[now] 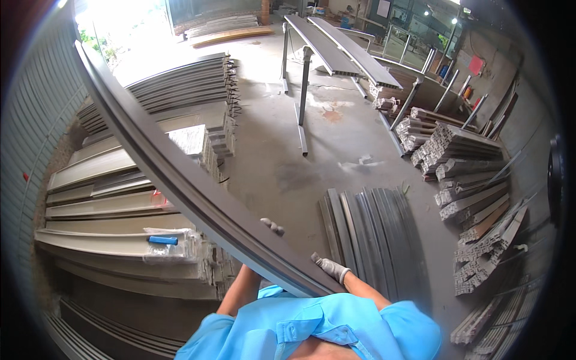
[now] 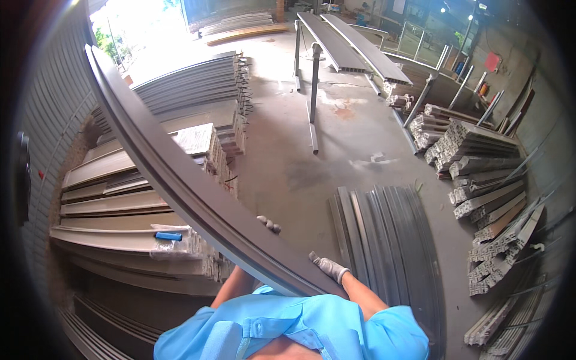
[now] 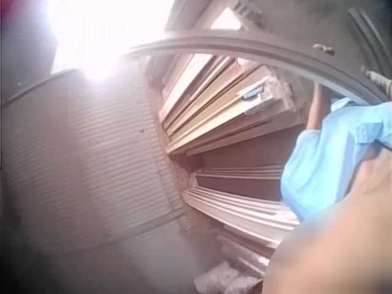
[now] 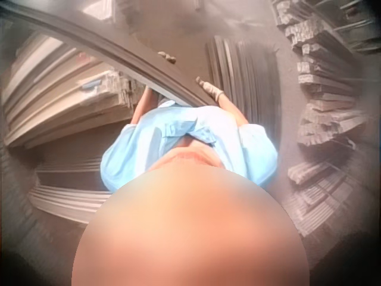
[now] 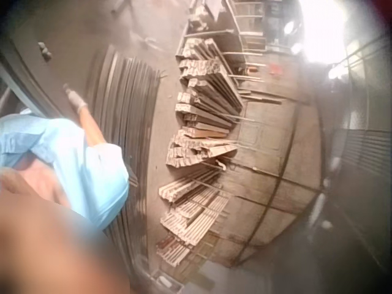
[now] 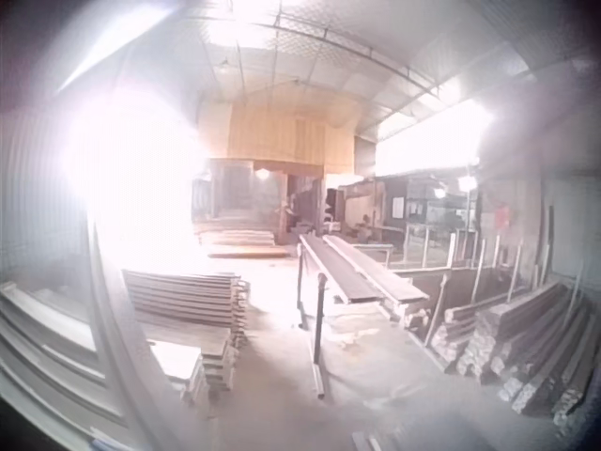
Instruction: The person repeatedly picks up long rectangular panels from a vertical rack, carries them to a metal stand, and places them on top of a growing stack. The person wears gloves and handles the panels with both hands, walking back and forth between the rack and the stand.
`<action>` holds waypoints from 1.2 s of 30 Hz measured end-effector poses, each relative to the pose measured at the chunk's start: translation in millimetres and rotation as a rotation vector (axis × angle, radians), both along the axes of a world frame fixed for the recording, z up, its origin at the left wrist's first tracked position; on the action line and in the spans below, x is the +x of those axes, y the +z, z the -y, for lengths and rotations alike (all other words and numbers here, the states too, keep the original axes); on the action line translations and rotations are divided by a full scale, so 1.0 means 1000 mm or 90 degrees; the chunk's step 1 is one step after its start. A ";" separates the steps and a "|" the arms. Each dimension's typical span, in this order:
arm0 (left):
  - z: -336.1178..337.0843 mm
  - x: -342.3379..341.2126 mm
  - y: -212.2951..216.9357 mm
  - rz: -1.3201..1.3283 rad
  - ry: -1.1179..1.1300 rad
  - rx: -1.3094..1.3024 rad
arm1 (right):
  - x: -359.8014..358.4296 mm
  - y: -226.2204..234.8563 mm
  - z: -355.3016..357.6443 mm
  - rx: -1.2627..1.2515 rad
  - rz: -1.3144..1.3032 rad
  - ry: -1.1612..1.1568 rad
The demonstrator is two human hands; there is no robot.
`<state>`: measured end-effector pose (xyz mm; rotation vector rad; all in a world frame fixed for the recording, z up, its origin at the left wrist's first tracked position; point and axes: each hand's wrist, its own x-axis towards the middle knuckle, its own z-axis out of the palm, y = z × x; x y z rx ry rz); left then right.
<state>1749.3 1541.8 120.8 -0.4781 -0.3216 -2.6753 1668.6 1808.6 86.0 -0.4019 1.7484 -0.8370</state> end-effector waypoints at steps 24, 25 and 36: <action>0.143 -0.409 0.146 0.181 -0.193 -0.035 | -0.367 0.208 0.028 0.286 -0.605 -0.350; 0.148 -0.432 0.150 0.178 -0.193 -0.009 | -0.384 0.223 0.033 0.277 -0.604 -0.353; 0.307 -0.659 0.183 0.144 -0.277 0.015 | -0.559 0.317 0.199 0.302 -0.663 -0.357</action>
